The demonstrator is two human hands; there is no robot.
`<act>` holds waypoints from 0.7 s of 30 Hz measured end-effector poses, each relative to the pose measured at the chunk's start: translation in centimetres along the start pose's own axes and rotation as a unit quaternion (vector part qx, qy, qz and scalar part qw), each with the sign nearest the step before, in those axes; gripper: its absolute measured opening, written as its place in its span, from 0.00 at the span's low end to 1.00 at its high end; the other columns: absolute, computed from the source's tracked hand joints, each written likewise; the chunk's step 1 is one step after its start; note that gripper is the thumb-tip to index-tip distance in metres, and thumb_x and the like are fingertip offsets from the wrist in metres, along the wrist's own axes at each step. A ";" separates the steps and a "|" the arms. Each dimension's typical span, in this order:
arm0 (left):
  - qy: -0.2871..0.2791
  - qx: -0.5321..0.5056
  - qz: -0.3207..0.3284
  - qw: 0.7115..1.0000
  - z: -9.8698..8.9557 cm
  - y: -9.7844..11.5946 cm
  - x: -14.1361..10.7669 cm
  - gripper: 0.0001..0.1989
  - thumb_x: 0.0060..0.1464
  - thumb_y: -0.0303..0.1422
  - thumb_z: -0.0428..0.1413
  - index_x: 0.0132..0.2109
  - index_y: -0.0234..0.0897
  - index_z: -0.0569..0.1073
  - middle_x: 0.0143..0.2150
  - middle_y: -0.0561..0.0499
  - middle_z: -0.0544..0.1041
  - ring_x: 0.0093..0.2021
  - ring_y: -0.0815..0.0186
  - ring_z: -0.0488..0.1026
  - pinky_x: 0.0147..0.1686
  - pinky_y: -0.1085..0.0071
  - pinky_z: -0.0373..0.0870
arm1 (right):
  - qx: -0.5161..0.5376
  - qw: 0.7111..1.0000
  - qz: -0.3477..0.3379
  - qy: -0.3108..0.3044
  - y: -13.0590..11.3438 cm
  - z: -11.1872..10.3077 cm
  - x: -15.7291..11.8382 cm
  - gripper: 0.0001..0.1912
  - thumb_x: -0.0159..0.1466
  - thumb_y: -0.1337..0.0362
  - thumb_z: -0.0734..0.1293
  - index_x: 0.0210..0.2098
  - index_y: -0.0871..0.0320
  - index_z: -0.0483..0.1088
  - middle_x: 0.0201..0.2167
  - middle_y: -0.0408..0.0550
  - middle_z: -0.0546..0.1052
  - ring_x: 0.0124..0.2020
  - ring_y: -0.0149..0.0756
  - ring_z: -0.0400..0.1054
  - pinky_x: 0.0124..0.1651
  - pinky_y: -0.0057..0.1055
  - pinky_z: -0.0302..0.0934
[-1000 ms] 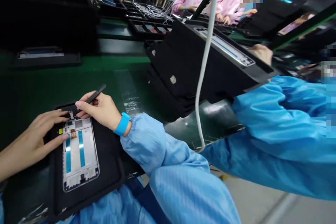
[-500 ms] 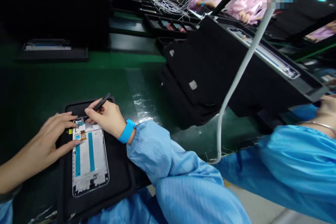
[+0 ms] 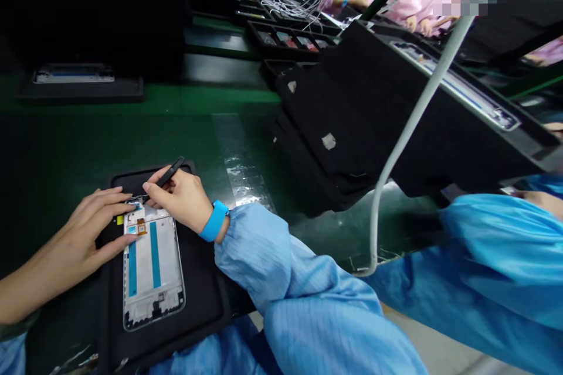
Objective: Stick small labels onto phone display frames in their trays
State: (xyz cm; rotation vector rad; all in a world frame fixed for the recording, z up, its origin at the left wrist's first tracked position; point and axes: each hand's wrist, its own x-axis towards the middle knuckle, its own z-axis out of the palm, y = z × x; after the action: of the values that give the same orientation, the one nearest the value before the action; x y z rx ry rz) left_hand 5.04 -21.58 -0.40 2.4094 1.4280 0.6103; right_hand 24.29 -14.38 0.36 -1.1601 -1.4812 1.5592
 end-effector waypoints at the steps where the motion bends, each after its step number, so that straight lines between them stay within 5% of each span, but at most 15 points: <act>1: -0.003 0.006 0.002 1.000 0.0 0.0 0.0 0.18 0.56 0.41 0.52 0.52 0.41 0.64 0.54 0.46 0.66 0.60 0.56 0.57 0.60 0.52 0.53 | -0.006 1.000 -0.004 -0.001 0.0 0.0 0.0 0.12 0.54 0.59 0.71 0.32 0.59 0.68 0.22 0.42 0.73 0.26 0.36 0.74 0.30 0.28 0.70; 10: -0.021 0.196 0.064 0.978 -0.7 1.1 0.2 0.19 0.59 0.38 0.47 0.56 0.37 0.66 0.55 0.40 0.67 0.58 0.50 0.61 0.58 0.45 0.52 | -0.190 0.972 -0.141 0.007 -0.7 -0.1 -0.7 0.06 0.60 0.62 0.66 0.32 0.58 0.68 0.28 0.43 0.75 0.30 0.30 0.72 0.36 0.26 0.67; 16: -0.031 0.214 0.041 0.976 -0.8 1.8 0.2 0.19 0.60 0.39 0.46 0.55 0.39 0.65 0.55 0.40 0.67 0.59 0.50 0.59 0.57 0.43 0.52 | -0.048 0.989 -0.133 0.049 -0.9 -0.5 0.5 0.11 0.60 0.57 0.66 0.36 0.58 0.64 0.29 0.41 0.72 0.30 0.29 0.72 0.36 0.27 0.68; 21: -0.029 0.201 0.029 0.979 -0.4 1.4 0.0 0.20 0.60 0.41 0.45 0.56 0.41 0.64 0.56 0.42 0.66 0.60 0.52 0.58 0.58 0.44 0.51 | -0.105 0.986 -0.130 -0.015 -0.5 -0.4 1.3 0.08 0.59 0.61 0.66 0.34 0.59 0.64 0.29 0.42 0.72 0.31 0.30 0.70 0.36 0.28 0.67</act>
State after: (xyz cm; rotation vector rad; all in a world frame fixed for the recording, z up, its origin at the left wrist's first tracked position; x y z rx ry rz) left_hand 5.93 -22.29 0.53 2.7558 1.5875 0.2788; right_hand 24.16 -13.02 0.71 -1.0124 -1.7738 1.2733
